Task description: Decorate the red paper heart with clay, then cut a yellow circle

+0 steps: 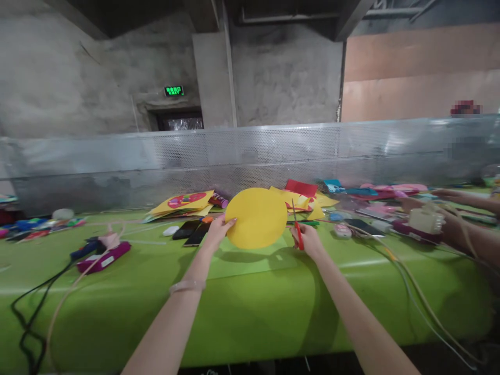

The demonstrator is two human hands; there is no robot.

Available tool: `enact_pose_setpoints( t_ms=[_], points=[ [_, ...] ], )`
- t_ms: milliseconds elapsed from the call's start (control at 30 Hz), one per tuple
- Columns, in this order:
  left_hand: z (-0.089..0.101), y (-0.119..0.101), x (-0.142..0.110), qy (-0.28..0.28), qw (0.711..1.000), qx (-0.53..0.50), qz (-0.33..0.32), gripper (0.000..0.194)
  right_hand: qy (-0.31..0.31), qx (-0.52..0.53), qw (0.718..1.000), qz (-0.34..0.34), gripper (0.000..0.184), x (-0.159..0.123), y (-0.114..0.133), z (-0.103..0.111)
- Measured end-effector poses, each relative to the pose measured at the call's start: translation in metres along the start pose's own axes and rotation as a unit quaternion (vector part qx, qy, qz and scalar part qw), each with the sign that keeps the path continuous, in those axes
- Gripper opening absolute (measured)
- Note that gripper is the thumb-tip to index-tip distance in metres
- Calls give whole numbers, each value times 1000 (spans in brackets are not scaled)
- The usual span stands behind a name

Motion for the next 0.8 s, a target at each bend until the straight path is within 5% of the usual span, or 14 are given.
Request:
enact_pose_setpoints(
  t_ms=[400,800],
  points=[
    [-2,4,3,26,997,-73,19,43,49,25,996,-63,22,-7,13,-7],
    [-2,1,3,44,996,-72,25,47,50,44,998,-1,17,-6,12,-8]
  ],
)
Point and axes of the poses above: each hand's wrist, its own x-axis towards the middle knuckle, its own z-axis out of the back of the hand, y = z × x, the point moved 2 cm from there along x, towards the middle knuckle, and after that the axes turned 11 degrees about y, right-handed, at the moved point
